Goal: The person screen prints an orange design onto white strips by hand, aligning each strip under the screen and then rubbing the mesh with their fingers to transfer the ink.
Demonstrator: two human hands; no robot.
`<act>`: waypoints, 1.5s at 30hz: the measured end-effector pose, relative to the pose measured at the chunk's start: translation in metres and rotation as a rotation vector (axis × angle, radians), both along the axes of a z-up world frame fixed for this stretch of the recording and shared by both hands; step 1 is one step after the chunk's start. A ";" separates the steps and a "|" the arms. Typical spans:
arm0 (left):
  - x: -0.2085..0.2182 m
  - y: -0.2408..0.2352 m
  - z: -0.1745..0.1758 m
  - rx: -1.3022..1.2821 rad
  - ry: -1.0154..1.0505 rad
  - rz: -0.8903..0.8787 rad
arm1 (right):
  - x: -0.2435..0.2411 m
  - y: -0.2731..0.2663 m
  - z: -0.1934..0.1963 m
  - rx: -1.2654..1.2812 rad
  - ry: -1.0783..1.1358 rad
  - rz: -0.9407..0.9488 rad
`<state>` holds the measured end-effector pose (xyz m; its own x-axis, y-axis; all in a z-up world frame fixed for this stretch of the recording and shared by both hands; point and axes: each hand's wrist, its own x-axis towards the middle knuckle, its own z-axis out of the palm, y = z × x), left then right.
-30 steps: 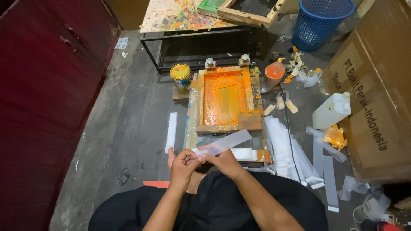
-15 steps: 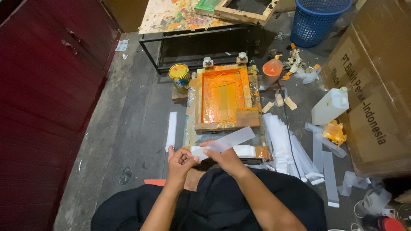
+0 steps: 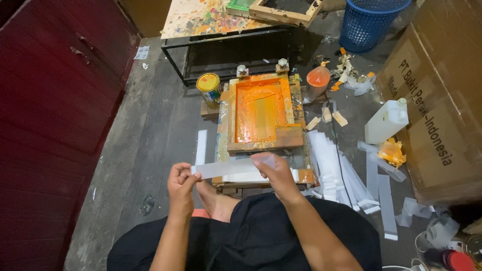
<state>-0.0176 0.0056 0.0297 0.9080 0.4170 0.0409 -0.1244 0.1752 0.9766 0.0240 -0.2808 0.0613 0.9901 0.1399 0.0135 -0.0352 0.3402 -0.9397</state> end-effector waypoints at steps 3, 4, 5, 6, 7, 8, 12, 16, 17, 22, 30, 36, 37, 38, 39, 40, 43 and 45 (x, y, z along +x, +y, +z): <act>-0.006 -0.007 0.026 0.001 -0.022 0.030 | 0.000 -0.004 0.011 -0.021 0.019 -0.014; -0.006 -0.006 0.024 0.000 -0.022 0.030 | 0.001 -0.004 0.010 -0.022 0.019 -0.014; -0.005 -0.004 0.022 -0.004 -0.025 0.031 | 0.001 -0.004 0.010 -0.009 0.009 -0.028; -0.005 -0.003 0.020 -0.008 -0.028 0.033 | 0.001 -0.004 0.009 0.004 -0.002 -0.040; -0.004 -0.003 0.019 -0.009 -0.028 0.033 | 0.002 -0.004 0.007 0.003 -0.002 -0.040; -0.004 -0.003 0.018 -0.010 -0.033 0.028 | 0.002 -0.004 0.006 0.014 -0.007 -0.050; -0.005 -0.007 0.026 -0.001 -0.032 0.032 | 0.006 -0.005 -0.003 0.033 -0.007 -0.103; -0.004 -0.007 0.022 0.010 -0.030 0.028 | 0.004 -0.008 0.012 0.010 0.003 -0.131; -0.003 -0.006 0.020 0.001 -0.031 0.024 | 0.003 -0.007 0.015 0.023 0.001 -0.142; -0.001 -0.005 0.015 -0.012 -0.036 0.015 | 0.003 -0.007 0.012 0.052 -0.001 -0.165; -0.001 -0.006 0.014 -0.001 -0.025 0.003 | 0.002 -0.005 0.014 0.069 0.000 -0.236; -0.001 -0.009 0.017 -0.004 -0.015 -0.007 | 0.001 -0.004 0.018 0.082 -0.004 -0.265; -0.001 -0.009 0.017 -0.003 -0.015 -0.007 | 0.000 -0.004 0.019 0.082 -0.004 -0.265; -0.001 -0.009 0.017 -0.002 -0.017 -0.006 | 0.000 -0.005 0.019 0.083 -0.001 -0.266; -0.001 -0.009 0.017 -0.001 -0.020 -0.004 | 0.000 -0.005 0.020 0.083 0.002 -0.267; -0.001 -0.009 0.017 -0.001 -0.020 -0.004 | -0.001 -0.004 0.021 0.084 0.002 -0.267; -0.001 -0.008 0.018 0.004 -0.022 -0.011 | -0.001 -0.003 0.020 0.082 0.002 -0.279; 0.000 -0.007 0.015 0.007 -0.015 -0.011 | 0.002 -0.003 0.013 0.088 -0.004 -0.274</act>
<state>-0.0176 -0.0013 0.0450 0.9116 0.4071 0.0573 -0.1373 0.1699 0.9758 0.0259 -0.2843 0.0740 0.9908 -0.1344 0.0180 0.0730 0.4166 -0.9062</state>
